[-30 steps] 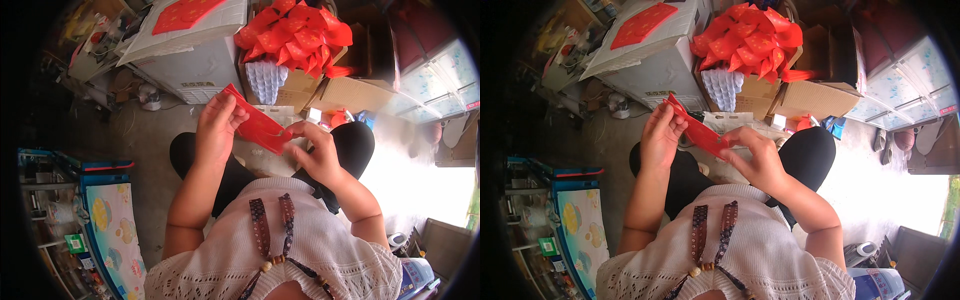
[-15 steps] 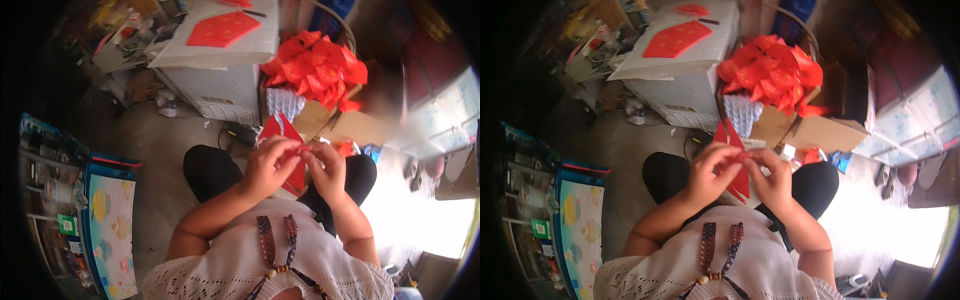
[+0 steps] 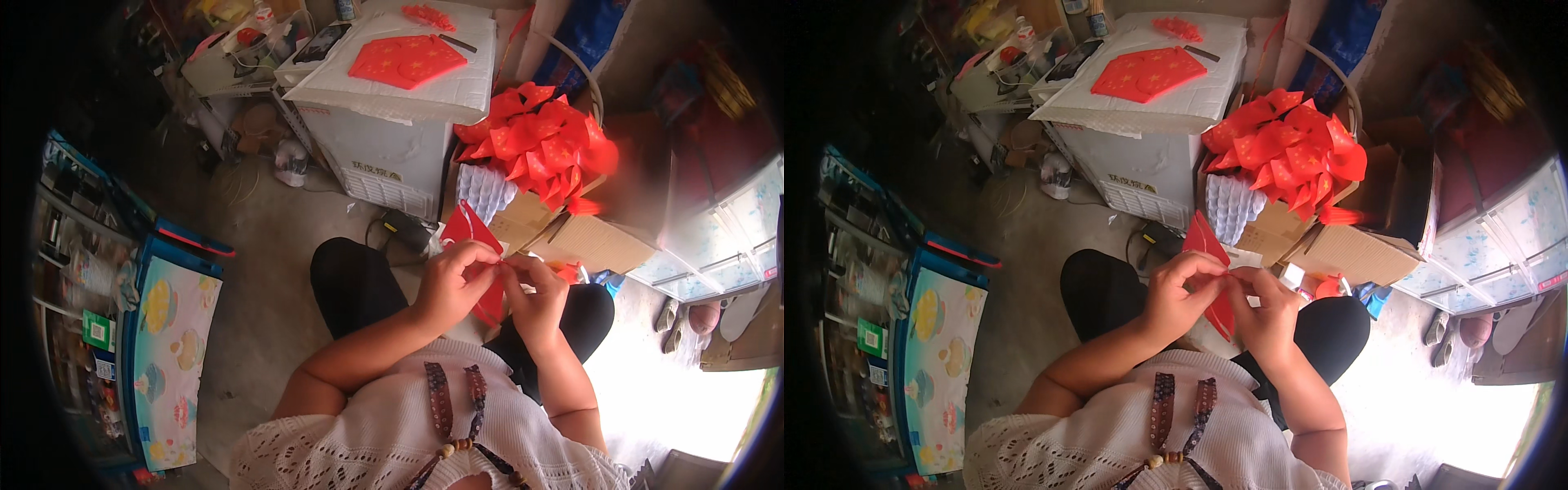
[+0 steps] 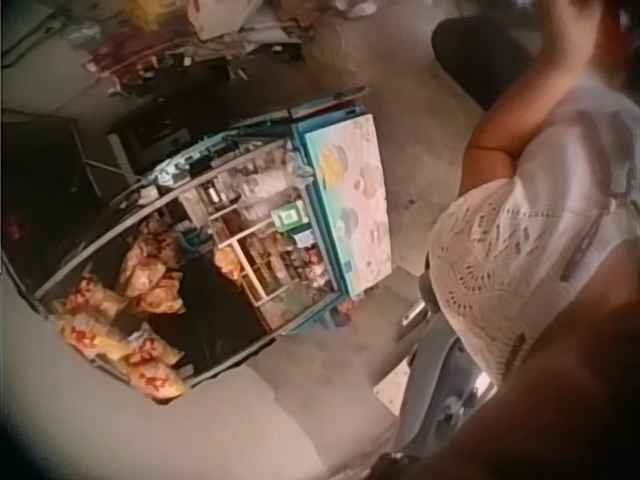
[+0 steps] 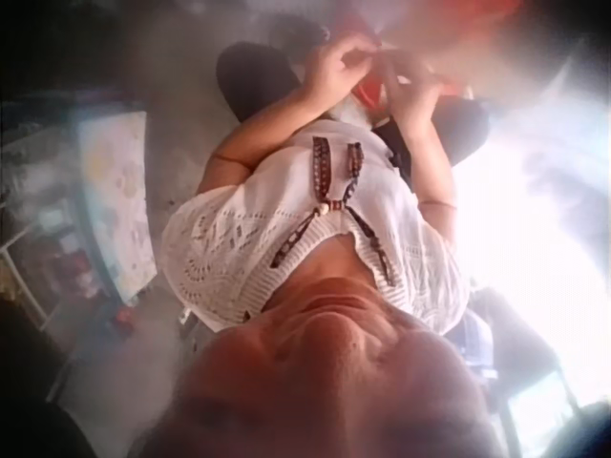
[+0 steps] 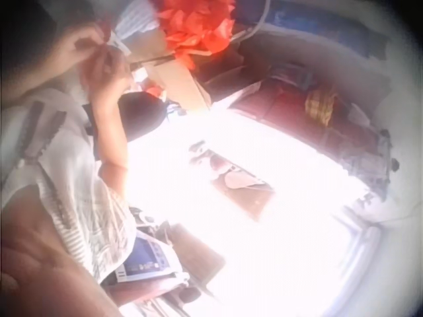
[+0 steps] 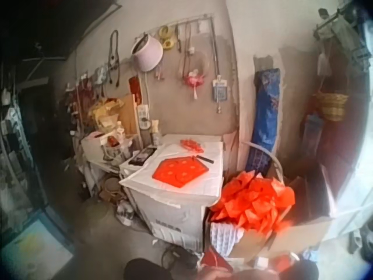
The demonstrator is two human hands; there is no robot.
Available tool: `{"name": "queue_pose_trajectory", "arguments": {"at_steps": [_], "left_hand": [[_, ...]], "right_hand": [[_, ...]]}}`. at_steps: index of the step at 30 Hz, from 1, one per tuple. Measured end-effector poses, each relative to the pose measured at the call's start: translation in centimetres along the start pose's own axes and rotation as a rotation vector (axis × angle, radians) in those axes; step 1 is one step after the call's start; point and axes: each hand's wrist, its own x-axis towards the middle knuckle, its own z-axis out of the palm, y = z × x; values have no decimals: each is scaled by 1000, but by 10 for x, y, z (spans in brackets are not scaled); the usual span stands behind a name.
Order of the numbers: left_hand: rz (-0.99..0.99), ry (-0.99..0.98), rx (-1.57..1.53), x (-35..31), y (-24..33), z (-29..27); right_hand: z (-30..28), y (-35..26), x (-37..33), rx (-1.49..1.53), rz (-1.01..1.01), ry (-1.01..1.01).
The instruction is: The person assembles red paper decorations by folding and attaching pieces together. They handle multiple red paper cutouts, fold them into shapes, and place the finished items into a nearby box.
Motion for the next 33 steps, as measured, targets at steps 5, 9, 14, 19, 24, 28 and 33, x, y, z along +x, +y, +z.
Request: {"name": "queue_pose_trajectory", "arguments": {"at_steps": [5,9,14,19,24,28,33], "left_hand": [[-77,25,-20,-1,-1,1],[-25,10,-27,0,-3,-1],[-88,-9,-44,-3,-6,2],[-77,-22,-48,-1,-8,4],[-164,-105,-124,2,-6,0],[-165,-124,-177,1,-10,0],[-26,-94,-98,-1,-18,4]], "right_hand": [[0,-4,1,-46,-6,-16],[-2,-5,0,-70,2,-21],[-1,-3,-1,-77,8,3],[3,0,-2,-114,-10,52],[2,-3,-3,-61,30,58],[-2,-3,-3,-41,85,-1],[1,0,-6,-58,93,41]]}}
